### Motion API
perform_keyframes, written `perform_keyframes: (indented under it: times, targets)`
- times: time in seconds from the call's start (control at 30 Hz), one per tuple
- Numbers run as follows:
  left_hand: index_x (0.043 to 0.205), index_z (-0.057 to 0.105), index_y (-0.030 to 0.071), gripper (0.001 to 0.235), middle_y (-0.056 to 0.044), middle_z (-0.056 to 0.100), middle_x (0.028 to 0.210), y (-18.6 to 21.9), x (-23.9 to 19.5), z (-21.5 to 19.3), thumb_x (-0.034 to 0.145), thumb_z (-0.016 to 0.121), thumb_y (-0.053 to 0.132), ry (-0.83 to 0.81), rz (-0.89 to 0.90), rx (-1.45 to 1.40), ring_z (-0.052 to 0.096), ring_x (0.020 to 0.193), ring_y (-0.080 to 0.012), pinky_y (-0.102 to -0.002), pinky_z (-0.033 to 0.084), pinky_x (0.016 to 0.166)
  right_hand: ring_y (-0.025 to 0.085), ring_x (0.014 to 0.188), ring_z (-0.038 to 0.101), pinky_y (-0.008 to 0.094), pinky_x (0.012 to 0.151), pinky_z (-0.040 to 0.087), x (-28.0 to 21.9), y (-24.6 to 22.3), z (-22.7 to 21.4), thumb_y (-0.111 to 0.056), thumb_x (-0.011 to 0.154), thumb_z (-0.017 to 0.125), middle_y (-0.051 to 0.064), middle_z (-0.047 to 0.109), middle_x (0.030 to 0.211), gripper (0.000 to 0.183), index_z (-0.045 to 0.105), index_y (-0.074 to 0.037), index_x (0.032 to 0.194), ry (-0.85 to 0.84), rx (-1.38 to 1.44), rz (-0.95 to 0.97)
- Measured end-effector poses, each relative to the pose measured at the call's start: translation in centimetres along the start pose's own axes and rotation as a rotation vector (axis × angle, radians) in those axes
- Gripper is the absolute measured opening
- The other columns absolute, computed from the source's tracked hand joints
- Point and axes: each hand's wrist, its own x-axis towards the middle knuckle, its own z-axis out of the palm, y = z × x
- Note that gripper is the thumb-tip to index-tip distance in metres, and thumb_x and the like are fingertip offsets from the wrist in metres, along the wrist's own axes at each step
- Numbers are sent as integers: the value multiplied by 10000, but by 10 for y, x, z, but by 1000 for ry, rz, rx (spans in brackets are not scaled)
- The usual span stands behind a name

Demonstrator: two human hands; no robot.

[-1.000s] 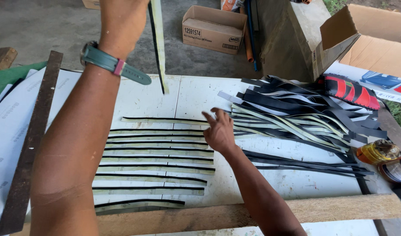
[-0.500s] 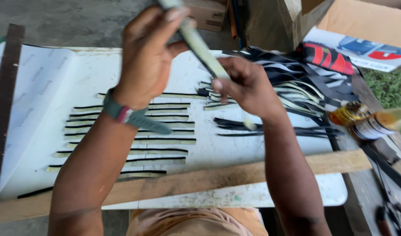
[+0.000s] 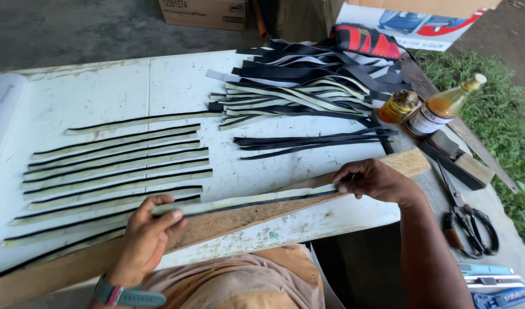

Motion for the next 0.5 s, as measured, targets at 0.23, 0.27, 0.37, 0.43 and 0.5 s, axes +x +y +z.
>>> perform_keyframes:
  times: [0.23,0.27,0.37,0.43,0.5]
  targets:
    - [1238,588,8,462,-265,734,1030,17,-21,-18,804,745,-3,219,-119,522,716,841,-268,-388,626,767,200,843,717,335,747,580,-7,-3,12,-163,901,743,61,725,955,193,812,-111,1074,243,-337,-187]
    - [1199,609,-16,414,-252,733,1070,24,-25,-20,810,749,11,237,-74,605,727,851,-273,-392,639,768,210,842,716,338,746,581,-9,-6,14,-165,887,755,66,718,967,209,803,-112,1083,277,-352,-191]
    - [1102,678,-51,275,-228,746,1131,51,-36,-24,863,748,65,320,52,848,756,919,-263,-391,659,810,226,836,717,339,737,593,-15,-14,15,-172,855,778,80,697,1005,276,768,-109,1123,360,-361,-218]
    - [1069,731,-25,189,-230,777,1094,60,-45,-21,945,731,118,433,110,997,767,1015,-219,-374,646,891,217,826,724,332,724,612,-17,-16,12,-178,851,777,89,686,1035,327,738,-98,1166,379,-322,-259]
    - [1035,744,18,155,-186,791,1086,63,-48,-9,959,700,145,282,204,986,767,1007,-208,-377,641,894,220,804,725,346,696,603,-19,-16,9,-183,857,782,96,693,1017,338,743,-101,1182,395,-294,-232]
